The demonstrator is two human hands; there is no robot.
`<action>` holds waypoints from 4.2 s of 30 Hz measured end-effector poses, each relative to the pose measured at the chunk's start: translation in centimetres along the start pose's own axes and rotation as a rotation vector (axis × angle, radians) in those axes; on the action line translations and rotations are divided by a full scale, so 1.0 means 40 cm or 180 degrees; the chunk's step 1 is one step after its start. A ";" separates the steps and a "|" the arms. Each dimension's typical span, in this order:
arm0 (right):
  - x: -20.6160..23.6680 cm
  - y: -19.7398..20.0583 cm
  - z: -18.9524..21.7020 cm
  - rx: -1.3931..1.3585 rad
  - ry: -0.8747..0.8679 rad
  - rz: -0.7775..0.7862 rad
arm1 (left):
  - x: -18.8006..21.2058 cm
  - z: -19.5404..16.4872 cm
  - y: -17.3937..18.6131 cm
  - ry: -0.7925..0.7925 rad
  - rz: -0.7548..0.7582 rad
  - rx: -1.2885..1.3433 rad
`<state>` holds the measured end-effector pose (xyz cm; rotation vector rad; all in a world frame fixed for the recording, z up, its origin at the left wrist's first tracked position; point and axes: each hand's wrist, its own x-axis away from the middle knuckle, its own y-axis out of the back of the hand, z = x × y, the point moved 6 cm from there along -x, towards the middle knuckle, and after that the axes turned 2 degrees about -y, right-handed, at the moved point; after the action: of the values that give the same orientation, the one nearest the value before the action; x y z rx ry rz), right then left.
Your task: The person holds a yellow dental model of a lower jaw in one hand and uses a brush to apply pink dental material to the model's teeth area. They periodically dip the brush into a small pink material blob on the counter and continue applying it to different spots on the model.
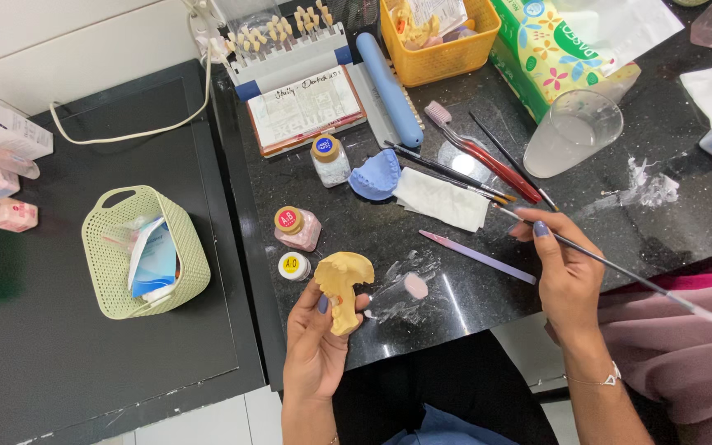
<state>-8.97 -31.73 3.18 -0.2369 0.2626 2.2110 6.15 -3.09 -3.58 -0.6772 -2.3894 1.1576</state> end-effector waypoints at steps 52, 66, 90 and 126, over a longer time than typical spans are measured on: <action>0.077 -0.142 0.038 0.0756 -0.0366 0.0566 | 0.011 -0.008 -0.061 0.0078 0.0109 -0.0029; 0.014 0.006 0.059 0.0197 0.0444 -0.0351 | 0.005 -0.009 -0.059 0.0079 0.0078 -0.0050; -0.135 0.108 0.172 0.0150 0.0875 -0.0909 | 0.002 0.001 -0.021 0.0145 -0.0056 -0.0076; 0.013 -0.054 0.126 -0.0241 -0.0105 0.0470 | 0.000 -0.001 -0.054 0.0114 0.0096 -0.0028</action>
<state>-7.94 -28.67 7.63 -0.2284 0.1835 2.3717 5.62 -4.23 -1.84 -0.7330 -2.3635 1.1381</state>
